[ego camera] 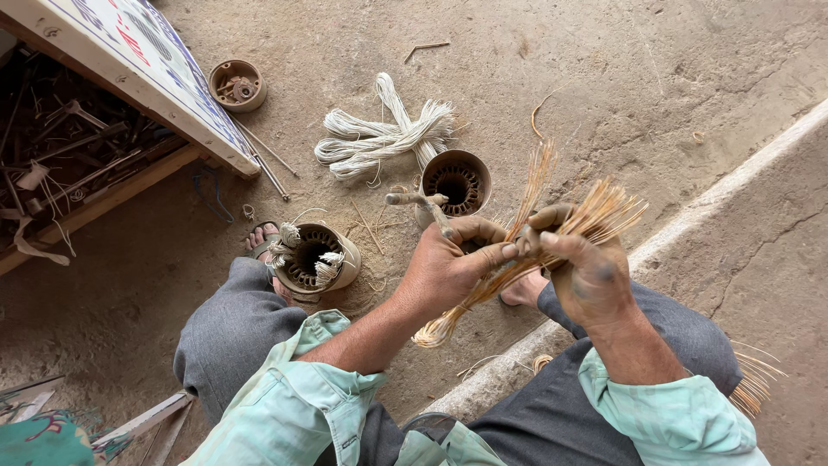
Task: The person sits on the ground assembling a broom from long dried stalks. They align and even up the stalks by hand, tap the bundle against the ground, trim the ends with shears, comb through the strands with a metal rake tool, and begin binding the handle with string.
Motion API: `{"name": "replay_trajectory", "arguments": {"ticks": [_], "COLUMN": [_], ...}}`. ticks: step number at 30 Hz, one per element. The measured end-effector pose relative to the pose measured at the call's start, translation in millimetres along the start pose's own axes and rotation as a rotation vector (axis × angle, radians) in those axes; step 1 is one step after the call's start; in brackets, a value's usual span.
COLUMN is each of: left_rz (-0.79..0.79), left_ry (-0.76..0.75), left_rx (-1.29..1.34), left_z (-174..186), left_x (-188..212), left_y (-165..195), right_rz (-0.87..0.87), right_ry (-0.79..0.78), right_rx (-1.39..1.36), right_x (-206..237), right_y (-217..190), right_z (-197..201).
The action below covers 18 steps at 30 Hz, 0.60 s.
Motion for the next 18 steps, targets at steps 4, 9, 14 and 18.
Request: {"name": "replay_trajectory", "arguments": {"ticks": [4,9,14,18], "left_rz": [0.032,0.021,0.006,-0.009], "left_ry": [-0.035,-0.043,-0.011,-0.014], "left_rx": [0.015,0.06,0.179,0.181], "left_z": [-4,-3,0,1], "left_x": [2,2,-4,-4], "left_y": [-2,-6,-12,-12], "right_rz": [-0.051,-0.066,-0.101,-0.089], "right_ry": [0.086,0.088,0.123,0.132], "right_rx": [0.04,0.002,0.037,0.118], "right_x": [4,4,4,5], "right_y": [7,7,3,0], "right_z": [10,8,7,5]}}
Point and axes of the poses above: each hand's wrist, its own x-axis away from the middle knuckle, its own z-axis out of the back of the hand, y = z × x, the point moved 6 cm from there along -x, towards the middle knuckle, and after that the axes turned 13 degrees about -y, right-handed, at the moved point
